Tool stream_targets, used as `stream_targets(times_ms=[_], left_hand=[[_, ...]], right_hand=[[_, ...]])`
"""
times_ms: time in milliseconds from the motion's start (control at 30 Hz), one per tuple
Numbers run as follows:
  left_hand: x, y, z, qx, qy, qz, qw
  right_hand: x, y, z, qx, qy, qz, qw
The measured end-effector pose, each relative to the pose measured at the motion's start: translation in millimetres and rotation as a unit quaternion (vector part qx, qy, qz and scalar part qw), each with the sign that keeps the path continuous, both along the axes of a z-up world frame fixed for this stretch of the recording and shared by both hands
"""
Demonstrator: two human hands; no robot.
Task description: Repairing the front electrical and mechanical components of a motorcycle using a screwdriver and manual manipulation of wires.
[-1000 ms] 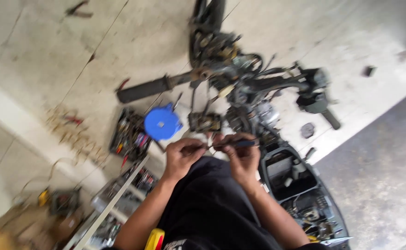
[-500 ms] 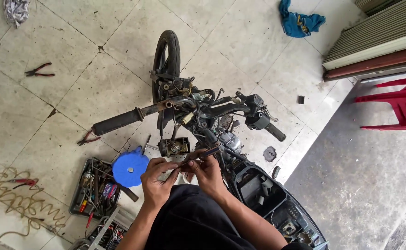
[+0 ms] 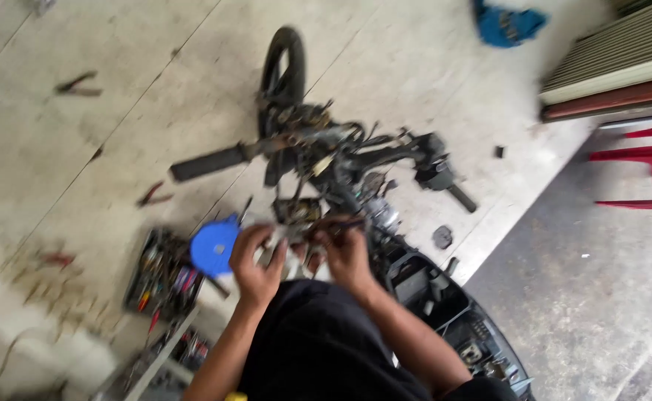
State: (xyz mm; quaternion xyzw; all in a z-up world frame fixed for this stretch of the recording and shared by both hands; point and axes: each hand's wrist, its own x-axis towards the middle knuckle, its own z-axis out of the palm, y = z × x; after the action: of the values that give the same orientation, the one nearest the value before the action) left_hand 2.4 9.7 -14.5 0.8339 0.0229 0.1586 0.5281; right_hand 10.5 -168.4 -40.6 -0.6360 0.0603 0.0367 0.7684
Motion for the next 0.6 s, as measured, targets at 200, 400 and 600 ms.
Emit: stream_targets(times_ms=[200,400,600], left_hand=[[3,10,-9,-0.224,0.18,0.032,0.957],[10,12,-36,-0.371,0.27,-0.076,0.885],[14,10,-40,-0.426,0.242,-0.061,0.869]], right_hand=[[24,5,15,-0.109,-0.1,0.018,0.989],[29,16,12,-0.055,-0.105,0.048,0.992],[32,17,16,-0.202,-0.188,0.055,0.96]])
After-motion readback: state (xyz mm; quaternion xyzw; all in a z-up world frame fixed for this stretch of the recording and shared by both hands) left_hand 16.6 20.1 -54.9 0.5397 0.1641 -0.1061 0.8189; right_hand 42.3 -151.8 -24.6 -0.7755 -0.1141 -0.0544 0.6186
